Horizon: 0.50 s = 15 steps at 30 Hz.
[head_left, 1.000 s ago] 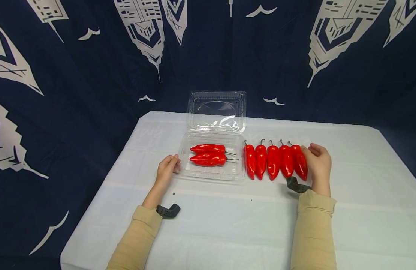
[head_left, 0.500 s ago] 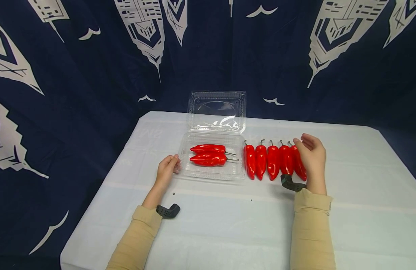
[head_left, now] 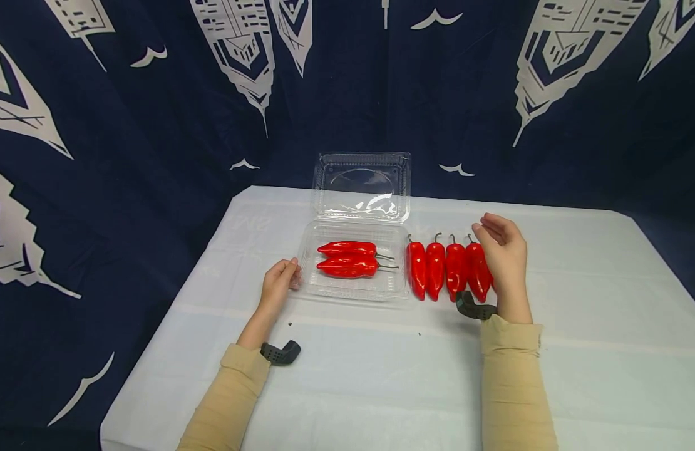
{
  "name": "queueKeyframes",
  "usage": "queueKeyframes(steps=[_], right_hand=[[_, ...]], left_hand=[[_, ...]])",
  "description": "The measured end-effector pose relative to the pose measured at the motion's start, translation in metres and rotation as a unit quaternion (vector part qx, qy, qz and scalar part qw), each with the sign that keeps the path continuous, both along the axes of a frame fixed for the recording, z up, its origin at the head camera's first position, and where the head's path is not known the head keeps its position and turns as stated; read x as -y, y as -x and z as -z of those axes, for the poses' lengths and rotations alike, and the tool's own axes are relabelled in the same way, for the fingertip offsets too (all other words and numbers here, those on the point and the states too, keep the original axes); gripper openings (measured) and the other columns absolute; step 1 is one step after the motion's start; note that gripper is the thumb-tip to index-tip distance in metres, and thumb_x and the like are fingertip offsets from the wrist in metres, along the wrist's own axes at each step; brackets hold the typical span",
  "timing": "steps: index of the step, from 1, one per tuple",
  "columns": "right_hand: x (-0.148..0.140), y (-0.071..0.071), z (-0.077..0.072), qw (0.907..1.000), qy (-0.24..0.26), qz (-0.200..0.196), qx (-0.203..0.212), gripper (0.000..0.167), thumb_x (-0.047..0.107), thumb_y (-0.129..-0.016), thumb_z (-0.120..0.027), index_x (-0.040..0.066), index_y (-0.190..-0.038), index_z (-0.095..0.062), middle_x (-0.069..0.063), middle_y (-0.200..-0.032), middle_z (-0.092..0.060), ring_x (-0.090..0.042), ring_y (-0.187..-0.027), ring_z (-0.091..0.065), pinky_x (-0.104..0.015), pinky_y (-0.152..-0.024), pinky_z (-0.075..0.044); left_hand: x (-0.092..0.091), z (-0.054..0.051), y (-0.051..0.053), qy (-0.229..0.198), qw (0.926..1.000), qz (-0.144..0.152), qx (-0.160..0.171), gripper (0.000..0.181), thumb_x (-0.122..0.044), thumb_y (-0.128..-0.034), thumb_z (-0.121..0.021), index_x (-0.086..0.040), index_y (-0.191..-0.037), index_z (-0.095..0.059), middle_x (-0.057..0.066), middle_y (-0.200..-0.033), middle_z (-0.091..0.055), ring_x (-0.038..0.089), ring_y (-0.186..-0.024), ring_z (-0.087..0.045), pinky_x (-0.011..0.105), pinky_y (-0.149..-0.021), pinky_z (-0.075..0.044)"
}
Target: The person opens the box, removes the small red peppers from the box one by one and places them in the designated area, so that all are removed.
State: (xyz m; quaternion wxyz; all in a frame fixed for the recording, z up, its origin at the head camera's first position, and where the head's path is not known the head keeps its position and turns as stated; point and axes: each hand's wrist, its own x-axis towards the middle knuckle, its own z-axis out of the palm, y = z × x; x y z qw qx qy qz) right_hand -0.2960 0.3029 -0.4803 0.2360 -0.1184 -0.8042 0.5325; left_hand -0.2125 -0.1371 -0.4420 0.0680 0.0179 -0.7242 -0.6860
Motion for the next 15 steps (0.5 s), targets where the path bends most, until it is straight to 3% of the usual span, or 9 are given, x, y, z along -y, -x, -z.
queueKeyframes(steps=[7,15], right_hand=[[0.020,0.004,-0.001,0.9986,-0.001,-0.041,-0.034,0.049,0.053,-0.084,-0.063,0.033,-0.128,-0.053,0.008,-0.126,-0.056,-0.012,-0.114,-0.053,-0.037,-0.096,-0.044],[0.038,0.001,-0.004,0.9973,-0.011,-0.071,-0.019,0.051,0.055,-0.083,-0.062,0.035,-0.129,-0.051,0.009,-0.126,-0.055,-0.011,-0.113,-0.053,-0.040,-0.092,-0.047]], left_hand=[[0.000,0.000,0.000,-0.006,1.0000,-0.001,0.001,0.031,-0.012,-0.0979,-0.049,0.017,-0.089,-0.054,0.007,-0.072,-0.054,0.013,-0.063,-0.050,0.021,-0.057,-0.047],[0.001,0.000,0.000,-0.011,0.9999,0.007,0.000,0.032,-0.012,-0.0983,-0.048,0.020,-0.092,-0.052,0.007,-0.073,-0.054,0.014,-0.063,-0.050,0.021,-0.057,-0.046]])
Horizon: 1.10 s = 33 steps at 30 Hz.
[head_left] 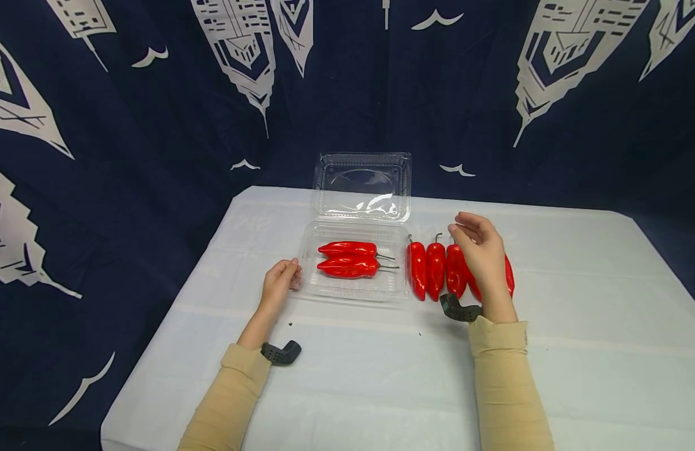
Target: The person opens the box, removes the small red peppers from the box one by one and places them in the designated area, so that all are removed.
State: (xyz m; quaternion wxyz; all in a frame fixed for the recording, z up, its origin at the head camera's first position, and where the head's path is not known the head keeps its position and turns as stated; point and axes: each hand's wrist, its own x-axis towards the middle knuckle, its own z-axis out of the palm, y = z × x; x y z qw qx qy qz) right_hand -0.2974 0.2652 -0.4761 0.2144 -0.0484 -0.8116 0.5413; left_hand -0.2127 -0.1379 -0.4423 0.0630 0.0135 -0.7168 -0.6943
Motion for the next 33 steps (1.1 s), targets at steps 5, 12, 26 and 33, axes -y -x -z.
queueKeyframes(steps=[5,12,26,33], right_hand=[[0.009,0.004,0.006,0.9997,-0.011,-0.020,0.000,0.053,0.057,-0.082,-0.062,0.036,-0.129,-0.050,0.011,-0.126,-0.055,-0.010,-0.112,-0.054,-0.042,-0.090,-0.048],[0.028,0.001,0.005,0.9982,-0.028,-0.053,0.001,0.052,0.055,-0.082,-0.063,0.033,-0.129,-0.052,0.008,-0.125,-0.056,-0.013,-0.111,-0.055,-0.042,-0.091,-0.047],[0.096,-0.073,-0.089,0.9887,-0.015,-0.134,0.066,0.048,0.032,-0.089,-0.062,0.005,-0.128,-0.052,-0.013,-0.127,-0.054,-0.028,-0.115,-0.052,-0.042,-0.096,-0.043],[0.106,-0.068,-0.082,0.9837,-0.012,-0.166,0.067,0.044,0.022,-0.089,-0.064,0.003,-0.127,-0.051,-0.013,-0.127,-0.054,-0.028,-0.116,-0.052,-0.041,-0.097,-0.043]], left_hand=[[0.000,0.000,0.000,0.004,1.0000,-0.002,0.002,0.032,-0.012,-0.0983,-0.048,0.019,-0.093,-0.052,0.007,-0.074,-0.054,0.013,-0.064,-0.051,0.021,-0.057,-0.047],[0.000,0.000,0.000,0.010,0.9999,-0.003,0.001,0.032,-0.013,-0.0985,-0.048,0.019,-0.092,-0.053,0.007,-0.074,-0.054,0.014,-0.064,-0.051,0.021,-0.057,-0.047],[0.006,0.028,0.017,-0.014,0.9998,-0.012,0.006,0.032,-0.019,-0.0977,-0.052,0.012,-0.088,-0.056,0.002,-0.072,-0.054,0.010,-0.061,-0.050,0.019,-0.054,-0.045],[0.005,0.029,0.017,-0.009,0.9997,-0.019,-0.009,0.030,-0.018,-0.0972,-0.052,0.008,-0.084,-0.056,0.002,-0.071,-0.054,0.008,-0.060,-0.050,0.018,-0.053,-0.045]])
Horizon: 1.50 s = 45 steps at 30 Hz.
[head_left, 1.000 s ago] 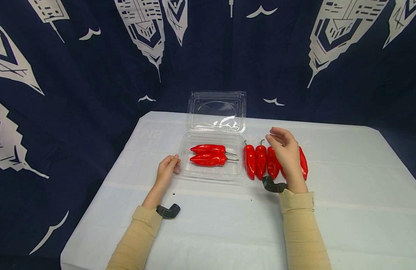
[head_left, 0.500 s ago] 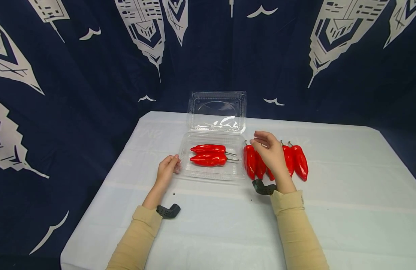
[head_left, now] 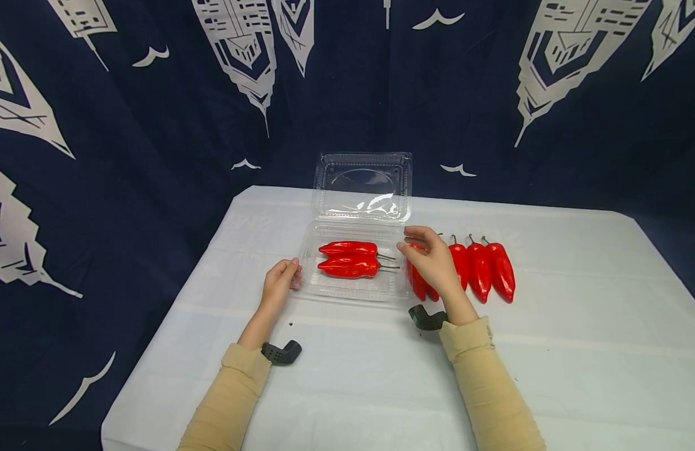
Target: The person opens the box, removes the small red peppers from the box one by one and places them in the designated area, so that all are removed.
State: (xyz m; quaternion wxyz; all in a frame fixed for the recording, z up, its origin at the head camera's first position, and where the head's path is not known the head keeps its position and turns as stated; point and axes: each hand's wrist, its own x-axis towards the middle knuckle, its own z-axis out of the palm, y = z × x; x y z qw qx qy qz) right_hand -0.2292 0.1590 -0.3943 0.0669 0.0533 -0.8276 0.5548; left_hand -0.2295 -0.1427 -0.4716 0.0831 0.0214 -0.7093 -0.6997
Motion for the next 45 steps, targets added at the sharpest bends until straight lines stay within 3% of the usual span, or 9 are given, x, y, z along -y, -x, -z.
queueKeyframes(steps=[11,18,22,32,45], right_hand=[[0.017,-0.002,0.008,0.9995,-0.007,-0.026,0.014,0.045,0.018,-0.087,-0.065,0.004,-0.127,-0.051,-0.014,-0.127,-0.054,-0.029,-0.114,-0.054,-0.041,-0.095,-0.045],[0.026,0.000,0.016,0.9987,-0.007,-0.051,-0.002,0.044,0.013,-0.087,-0.066,-0.001,-0.126,-0.052,-0.020,-0.127,-0.053,-0.033,-0.114,-0.053,-0.041,-0.096,-0.044],[0.030,-0.001,0.018,0.9981,-0.010,-0.061,-0.002,0.044,0.012,-0.086,-0.066,-0.002,-0.125,-0.052,-0.021,-0.126,-0.053,-0.033,-0.114,-0.053,-0.042,-0.096,-0.044],[0.038,-0.003,0.019,0.9973,-0.020,-0.071,-0.005,0.043,0.009,-0.085,-0.067,-0.002,-0.123,-0.053,-0.020,-0.123,-0.055,-0.033,-0.114,-0.054,-0.040,-0.095,-0.044],[0.046,-0.006,0.020,0.9939,-0.072,-0.083,-0.008,0.048,0.013,-0.084,-0.069,-0.001,-0.127,-0.051,-0.017,-0.126,-0.054,-0.032,-0.115,-0.053,-0.040,-0.094,-0.045]], left_hand=[[0.002,-0.002,0.001,-0.007,0.9997,0.013,0.020,0.031,-0.017,-0.0978,-0.051,0.012,-0.088,-0.056,0.002,-0.072,-0.054,0.010,-0.061,-0.051,0.019,-0.055,-0.046],[-0.004,-0.024,-0.014,0.012,0.9997,0.017,0.012,0.032,-0.012,-0.0983,-0.048,0.019,-0.092,-0.052,0.003,-0.071,-0.054,0.011,-0.062,-0.051,0.020,-0.056,-0.047],[-0.005,-0.029,-0.017,0.012,0.9997,0.018,0.010,0.032,-0.013,-0.0985,-0.048,0.019,-0.091,-0.052,0.002,-0.071,-0.054,0.011,-0.062,-0.051,0.021,-0.057,-0.047],[-0.004,-0.029,-0.017,0.012,0.9997,0.021,0.008,0.030,-0.013,-0.0985,-0.048,0.016,-0.088,-0.053,0.004,-0.072,-0.054,0.012,-0.064,-0.052,0.022,-0.057,-0.047],[-0.005,-0.031,-0.017,0.013,0.9998,0.013,0.009,0.026,-0.012,-0.0980,-0.049,0.008,-0.083,-0.056,0.003,-0.072,-0.054,0.012,-0.063,-0.052,0.022,-0.057,-0.047]])
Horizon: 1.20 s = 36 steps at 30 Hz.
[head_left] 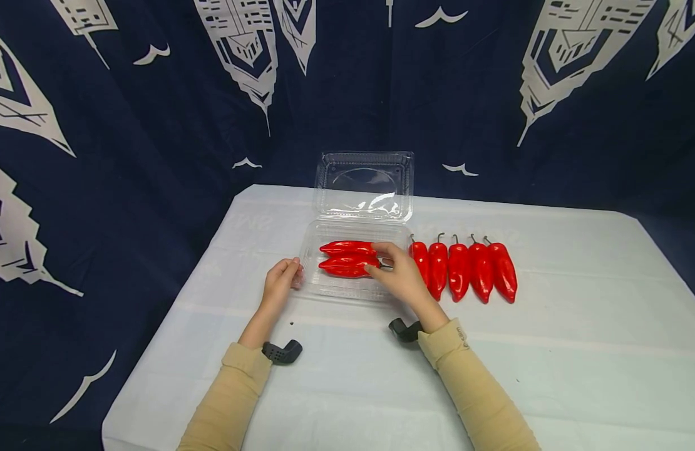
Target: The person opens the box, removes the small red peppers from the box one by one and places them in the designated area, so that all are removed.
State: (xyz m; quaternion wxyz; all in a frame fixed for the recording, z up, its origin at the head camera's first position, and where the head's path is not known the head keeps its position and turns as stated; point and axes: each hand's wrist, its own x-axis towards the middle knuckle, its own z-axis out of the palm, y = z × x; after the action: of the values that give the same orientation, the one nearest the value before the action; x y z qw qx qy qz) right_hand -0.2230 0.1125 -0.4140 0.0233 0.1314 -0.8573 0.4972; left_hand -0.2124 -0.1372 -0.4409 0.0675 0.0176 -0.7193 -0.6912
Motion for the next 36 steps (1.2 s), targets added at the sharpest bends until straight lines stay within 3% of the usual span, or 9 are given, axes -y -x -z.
queueKeyframes(steps=[8,18,36], right_hand=[[0.0027,-0.0002,0.0002,0.9993,-0.037,0.004,0.003,0.051,0.015,-0.083,-0.070,0.001,-0.128,-0.051,-0.018,-0.127,-0.054,-0.034,-0.113,-0.054,-0.043,-0.093,-0.046],[0.0069,-0.0008,0.0032,0.9954,-0.096,-0.003,-0.003,0.054,0.020,-0.082,-0.071,0.002,-0.129,-0.051,-0.016,-0.125,-0.055,-0.031,-0.109,-0.055,-0.042,-0.090,-0.048],[0.0094,-0.0025,0.0047,0.9925,-0.122,-0.001,0.001,0.057,0.022,-0.082,-0.071,0.002,-0.131,-0.051,-0.016,-0.123,-0.056,-0.031,-0.103,-0.056,-0.042,-0.086,-0.050]], left_hand=[[-0.0003,-0.0008,-0.0005,0.000,1.0000,0.002,0.001,0.030,-0.011,-0.0981,-0.049,0.017,-0.088,-0.053,0.003,-0.071,-0.054,0.013,-0.063,-0.051,0.021,-0.057,-0.047],[-0.0001,-0.0008,-0.0002,0.000,1.0000,0.000,-0.001,0.028,-0.011,-0.0979,-0.049,0.014,-0.087,-0.055,0.004,-0.072,-0.054,0.013,-0.064,-0.052,0.022,-0.057,-0.047],[0.0005,0.0016,0.0007,-0.003,1.0000,0.004,-0.002,0.028,-0.011,-0.0980,-0.049,0.013,-0.087,-0.054,0.004,-0.072,-0.055,0.013,-0.064,-0.052,0.023,-0.058,-0.047]])
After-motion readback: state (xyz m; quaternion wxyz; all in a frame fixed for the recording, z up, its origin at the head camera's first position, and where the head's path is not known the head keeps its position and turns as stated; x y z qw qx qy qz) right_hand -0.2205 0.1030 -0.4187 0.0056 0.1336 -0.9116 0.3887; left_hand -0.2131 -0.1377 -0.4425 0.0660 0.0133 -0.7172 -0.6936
